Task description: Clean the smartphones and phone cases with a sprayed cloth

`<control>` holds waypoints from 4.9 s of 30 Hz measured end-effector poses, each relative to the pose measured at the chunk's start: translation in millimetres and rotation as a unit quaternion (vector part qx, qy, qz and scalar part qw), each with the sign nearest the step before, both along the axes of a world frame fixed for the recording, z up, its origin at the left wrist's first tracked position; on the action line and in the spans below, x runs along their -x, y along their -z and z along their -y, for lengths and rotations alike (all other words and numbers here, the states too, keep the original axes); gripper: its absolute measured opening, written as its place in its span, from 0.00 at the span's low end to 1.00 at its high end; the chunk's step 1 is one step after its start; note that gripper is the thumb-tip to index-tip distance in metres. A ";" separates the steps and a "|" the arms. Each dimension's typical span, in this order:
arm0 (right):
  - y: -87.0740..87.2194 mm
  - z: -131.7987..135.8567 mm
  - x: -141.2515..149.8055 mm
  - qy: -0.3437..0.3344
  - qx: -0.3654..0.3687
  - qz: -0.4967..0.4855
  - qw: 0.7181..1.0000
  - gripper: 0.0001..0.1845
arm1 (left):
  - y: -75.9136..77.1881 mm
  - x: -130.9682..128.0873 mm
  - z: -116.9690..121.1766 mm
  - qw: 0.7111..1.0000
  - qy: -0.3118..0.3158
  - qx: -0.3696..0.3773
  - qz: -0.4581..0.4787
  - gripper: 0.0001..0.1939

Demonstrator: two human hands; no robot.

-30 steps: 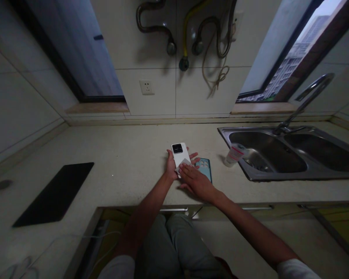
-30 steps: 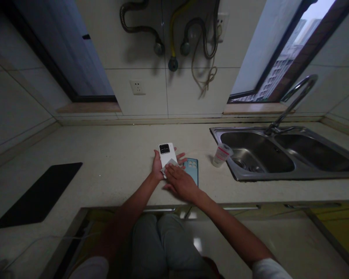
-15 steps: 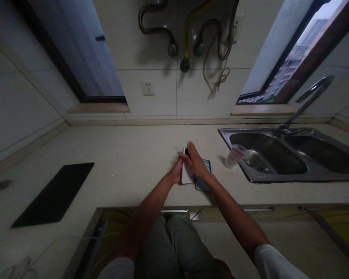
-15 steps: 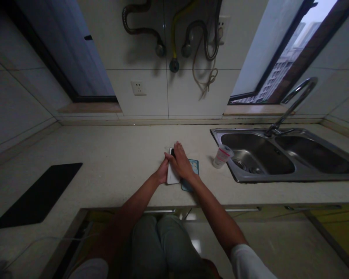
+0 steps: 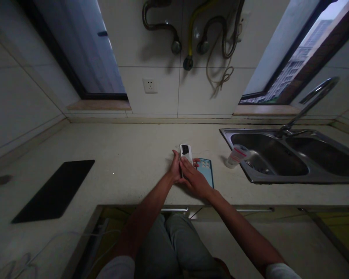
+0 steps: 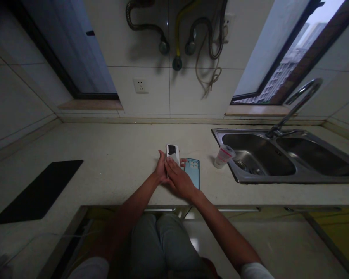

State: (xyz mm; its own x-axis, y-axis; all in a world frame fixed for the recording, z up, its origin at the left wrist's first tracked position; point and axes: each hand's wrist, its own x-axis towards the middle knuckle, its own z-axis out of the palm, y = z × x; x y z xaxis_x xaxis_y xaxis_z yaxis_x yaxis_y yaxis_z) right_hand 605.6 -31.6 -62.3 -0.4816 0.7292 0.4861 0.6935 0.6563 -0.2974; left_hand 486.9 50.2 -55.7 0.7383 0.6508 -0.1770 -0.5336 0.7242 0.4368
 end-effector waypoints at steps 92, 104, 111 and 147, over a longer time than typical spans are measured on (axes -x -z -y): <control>21.2 33.4 -61.1 0.266 0.168 -0.543 0.779 0.20 | 25.1 -3.8 -25.6 0.946 -0.264 -0.074 -0.173 0.22; 25.6 29.9 -61.3 0.256 0.182 -0.563 0.765 0.21 | 22.9 -1.3 -26.7 0.944 -0.282 -0.068 -0.160 0.24; 19.9 31.6 -59.0 0.258 0.182 -0.565 0.762 0.20 | 24.8 -2.6 -28.7 0.939 -0.286 -0.043 -0.188 0.19; -5.2 -62.1 -54.4 0.176 0.180 -0.602 0.758 0.16 | 7.6 2.8 -13.0 0.999 0.005 0.038 0.008 0.31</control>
